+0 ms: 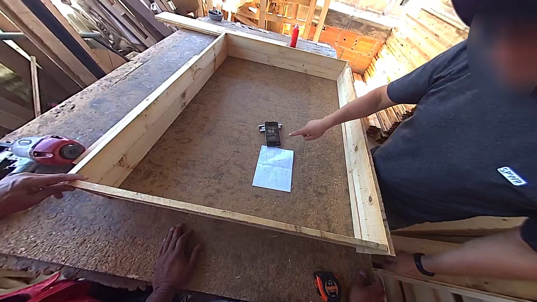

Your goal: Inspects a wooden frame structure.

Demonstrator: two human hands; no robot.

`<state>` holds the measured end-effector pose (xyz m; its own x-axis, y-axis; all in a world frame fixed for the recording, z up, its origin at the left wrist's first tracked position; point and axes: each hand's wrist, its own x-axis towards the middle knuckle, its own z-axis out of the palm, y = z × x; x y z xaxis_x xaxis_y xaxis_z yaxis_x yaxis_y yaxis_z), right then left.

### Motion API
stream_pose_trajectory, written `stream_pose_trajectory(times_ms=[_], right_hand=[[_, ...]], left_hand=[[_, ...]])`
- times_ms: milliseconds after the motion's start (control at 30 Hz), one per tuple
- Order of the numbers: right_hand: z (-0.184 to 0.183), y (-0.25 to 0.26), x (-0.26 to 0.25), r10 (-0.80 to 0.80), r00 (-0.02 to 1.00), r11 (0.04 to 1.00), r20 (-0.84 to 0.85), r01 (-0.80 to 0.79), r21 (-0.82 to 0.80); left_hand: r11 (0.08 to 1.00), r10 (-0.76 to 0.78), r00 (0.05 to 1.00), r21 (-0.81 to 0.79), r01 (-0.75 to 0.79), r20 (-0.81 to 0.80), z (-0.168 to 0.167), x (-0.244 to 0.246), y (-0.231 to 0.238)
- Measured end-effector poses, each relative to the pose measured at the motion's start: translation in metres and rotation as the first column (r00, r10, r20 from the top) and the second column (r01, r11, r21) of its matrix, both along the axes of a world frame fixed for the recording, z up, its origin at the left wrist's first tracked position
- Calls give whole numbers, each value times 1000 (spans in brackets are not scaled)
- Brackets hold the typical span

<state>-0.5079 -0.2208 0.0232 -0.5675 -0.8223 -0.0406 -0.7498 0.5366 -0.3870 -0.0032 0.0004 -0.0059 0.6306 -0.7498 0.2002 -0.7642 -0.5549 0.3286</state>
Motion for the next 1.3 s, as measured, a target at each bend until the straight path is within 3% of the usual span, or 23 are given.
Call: stream_pose_trajectory(times_ms=[133, 733, 867, 1300], right_hand=[[18, 2, 8, 6, 999, 1000, 40, -5, -11], [-6, -1, -4, 10, 1000, 998, 9, -10, -55], [10, 0, 4, 0, 999, 1000, 50, 1, -31], [4, 0, 0, 16, 1000, 1000, 24, -16, -23]], left_hand=[[1000, 3, 1000, 10, -3, -1, 2, -1, 0], [1000, 1, 1000, 10, -1, 5, 1, -1, 0], [1000, 0, 1000, 0, 0, 18, 1, -1, 0], [1000, -3, 1000, 4, 3, 8, 2, -1, -1]])
